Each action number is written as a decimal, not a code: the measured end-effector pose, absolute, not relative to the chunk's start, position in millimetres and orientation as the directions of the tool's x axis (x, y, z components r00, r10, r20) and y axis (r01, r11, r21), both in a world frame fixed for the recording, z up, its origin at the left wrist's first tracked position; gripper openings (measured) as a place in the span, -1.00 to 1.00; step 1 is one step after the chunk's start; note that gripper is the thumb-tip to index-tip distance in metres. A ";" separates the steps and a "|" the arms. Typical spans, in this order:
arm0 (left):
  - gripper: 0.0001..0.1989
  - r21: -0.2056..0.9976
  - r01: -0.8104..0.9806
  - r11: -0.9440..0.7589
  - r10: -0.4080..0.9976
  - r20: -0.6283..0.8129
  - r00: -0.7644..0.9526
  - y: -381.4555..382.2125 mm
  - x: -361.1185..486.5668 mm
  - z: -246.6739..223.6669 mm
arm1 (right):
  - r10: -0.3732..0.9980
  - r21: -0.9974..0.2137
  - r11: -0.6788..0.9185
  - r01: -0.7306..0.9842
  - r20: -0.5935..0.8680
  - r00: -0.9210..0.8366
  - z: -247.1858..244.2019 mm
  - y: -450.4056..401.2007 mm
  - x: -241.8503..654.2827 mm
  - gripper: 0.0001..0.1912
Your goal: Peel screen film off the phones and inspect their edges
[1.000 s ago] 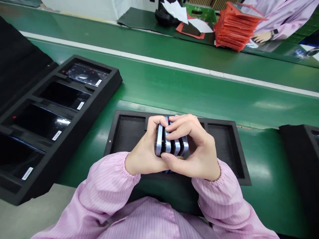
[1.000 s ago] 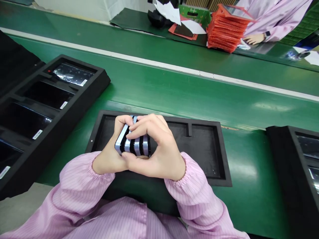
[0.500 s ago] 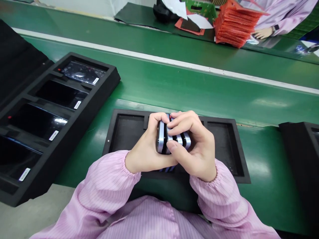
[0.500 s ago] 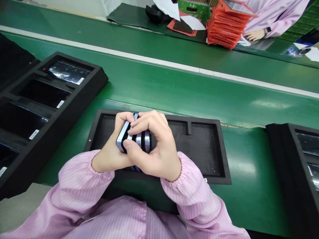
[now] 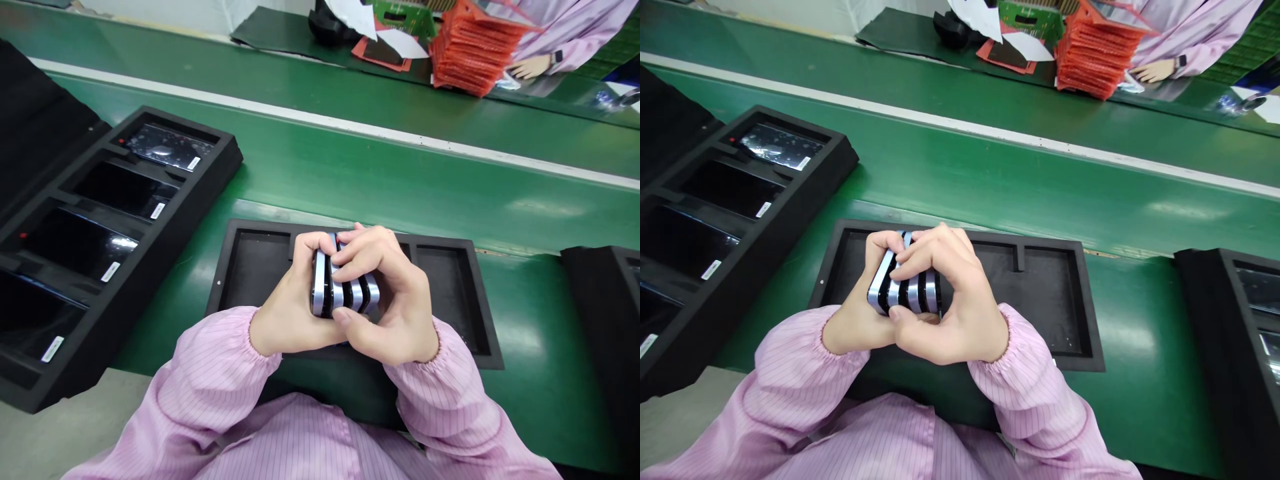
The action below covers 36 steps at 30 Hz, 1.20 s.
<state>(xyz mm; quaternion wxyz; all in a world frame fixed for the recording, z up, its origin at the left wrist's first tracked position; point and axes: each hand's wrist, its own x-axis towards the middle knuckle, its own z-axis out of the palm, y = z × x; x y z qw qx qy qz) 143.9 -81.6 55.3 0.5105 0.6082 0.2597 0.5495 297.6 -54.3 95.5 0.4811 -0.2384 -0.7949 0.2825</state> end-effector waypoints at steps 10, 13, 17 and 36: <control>-0.23 0.917 -0.193 -0.348 0.884 0.390 0.258 -89.4 144.5 51.1 | 0.664 -0.686 0.714 0.140 0.600 -0.447 99.6 -59.2 300.5 -0.77; -0.24 0.925 -0.189 -0.328 0.890 0.370 0.266 -87.8 144.6 52.9 | 0.678 -0.691 0.708 0.148 0.607 -0.415 98.8 -60.0 297.9 -0.82; -0.28 0.910 -0.189 -0.370 0.875 0.409 0.259 -80.6 146.0 59.3 | 0.717 -0.721 0.679 0.136 0.613 -0.332 97.6 -60.7 292.1 -0.90; -0.33 0.923 -0.225 -0.311 0.863 0.373 0.339 -58.3 131.7 58.8 | 0.774 -0.755 0.629 0.183 0.589 -0.233 83.9 -60.2 291.1 -0.69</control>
